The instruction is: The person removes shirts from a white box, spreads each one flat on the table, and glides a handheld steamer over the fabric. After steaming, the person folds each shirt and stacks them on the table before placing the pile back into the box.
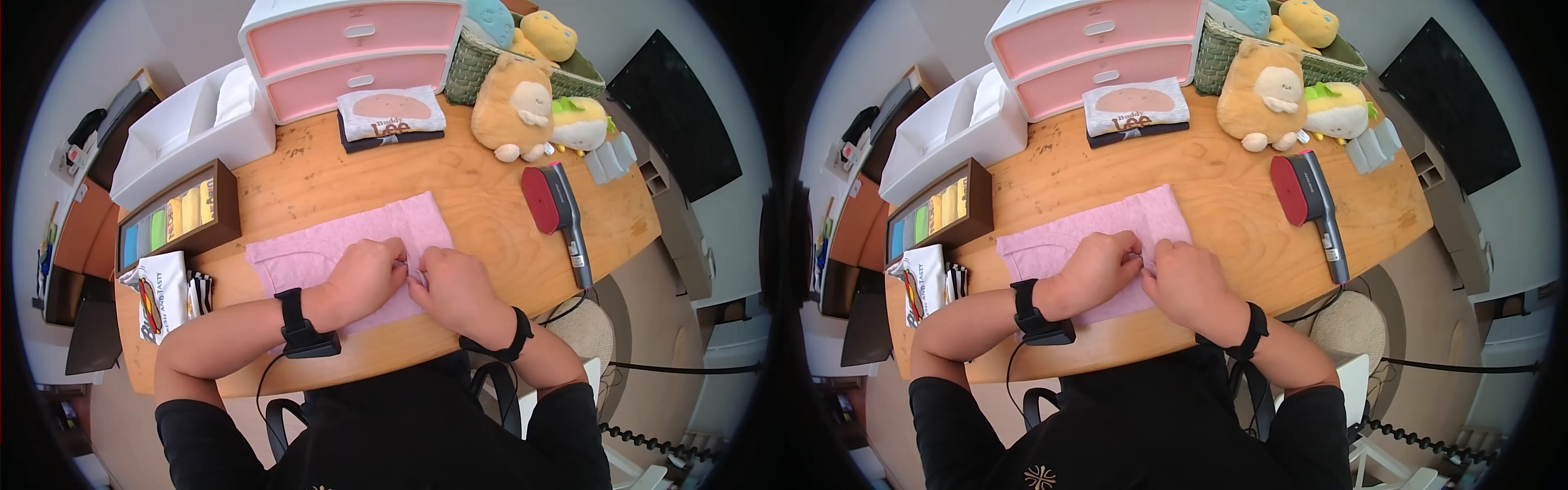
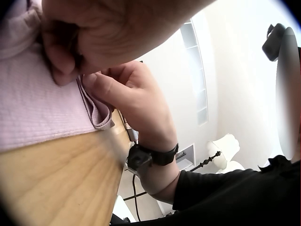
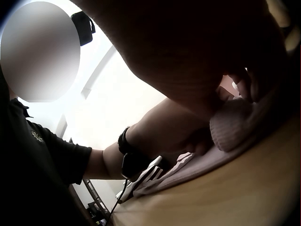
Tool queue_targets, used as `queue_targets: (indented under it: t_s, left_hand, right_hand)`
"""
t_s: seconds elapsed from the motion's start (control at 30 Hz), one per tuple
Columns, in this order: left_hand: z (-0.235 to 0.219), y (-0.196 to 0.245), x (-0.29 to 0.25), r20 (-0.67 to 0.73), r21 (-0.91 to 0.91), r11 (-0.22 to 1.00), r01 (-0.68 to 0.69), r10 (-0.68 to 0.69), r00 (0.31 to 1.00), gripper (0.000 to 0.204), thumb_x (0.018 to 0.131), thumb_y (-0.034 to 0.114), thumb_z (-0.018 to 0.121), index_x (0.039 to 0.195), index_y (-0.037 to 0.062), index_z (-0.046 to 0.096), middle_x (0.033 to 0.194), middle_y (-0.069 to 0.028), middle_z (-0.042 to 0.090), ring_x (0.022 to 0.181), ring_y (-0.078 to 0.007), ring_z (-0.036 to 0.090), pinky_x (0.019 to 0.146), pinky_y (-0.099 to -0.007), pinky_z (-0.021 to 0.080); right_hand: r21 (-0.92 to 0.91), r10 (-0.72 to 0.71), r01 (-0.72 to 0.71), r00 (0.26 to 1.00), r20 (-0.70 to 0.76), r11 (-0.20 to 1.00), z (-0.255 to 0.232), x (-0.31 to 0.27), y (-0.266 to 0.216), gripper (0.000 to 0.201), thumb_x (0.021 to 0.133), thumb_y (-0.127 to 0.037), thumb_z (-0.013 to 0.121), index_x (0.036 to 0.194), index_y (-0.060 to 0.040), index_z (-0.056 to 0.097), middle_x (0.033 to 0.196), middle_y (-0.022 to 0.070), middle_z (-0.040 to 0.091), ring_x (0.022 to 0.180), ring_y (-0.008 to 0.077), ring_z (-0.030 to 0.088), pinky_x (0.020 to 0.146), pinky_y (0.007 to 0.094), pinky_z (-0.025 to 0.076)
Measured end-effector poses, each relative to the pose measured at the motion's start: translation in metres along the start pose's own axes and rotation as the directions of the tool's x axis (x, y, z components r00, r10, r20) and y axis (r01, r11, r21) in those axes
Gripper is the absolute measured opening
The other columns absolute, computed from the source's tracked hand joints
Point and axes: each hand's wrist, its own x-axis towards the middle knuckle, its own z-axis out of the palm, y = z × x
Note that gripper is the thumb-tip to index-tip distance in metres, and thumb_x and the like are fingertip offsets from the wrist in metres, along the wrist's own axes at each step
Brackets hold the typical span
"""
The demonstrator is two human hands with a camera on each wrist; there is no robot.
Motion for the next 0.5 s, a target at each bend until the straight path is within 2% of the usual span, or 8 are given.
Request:
queue_targets:
  t_s: [0.23, 0.5]
  left_hand:
    - [0.004, -0.003, 0.002, -0.045, -0.023, 1.000, -0.015, 0.014, 0.999, 0.011, 0.090, 0.009, 0.071, 0.093, -0.0019, 0.073, 0.078, -0.0256, 0.072, 0.071, -0.0415, 0.073, 0.066, -0.0449, 0.059]
    - [0.005, -0.002, 0.002, -0.049, -0.031, 1.000, 0.004, -0.006, 0.999, 0.014, 0.089, 0.011, 0.072, 0.091, -0.0031, 0.073, 0.077, -0.0233, 0.073, 0.069, -0.0392, 0.073, 0.064, -0.0438, 0.058]
  right_hand:
    - [-0.088, 0.037, -0.033, 0.998, 0.045, 0.996, -0.003, 0.005, -0.012, 0.021, 0.091, -0.022, 0.072, 0.094, -0.0029, 0.065, 0.084, 0.0191, 0.072, 0.077, 0.0411, 0.072, 0.069, 0.0526, 0.057]
    - [-0.085, 0.005, -0.005, 1.000, 0.001, 0.996, 0.002, 0.006, -0.003, 0.014, 0.090, -0.018, 0.069, 0.094, -0.0046, 0.065, 0.081, 0.0185, 0.069, 0.076, 0.0417, 0.070, 0.067, 0.0540, 0.056]
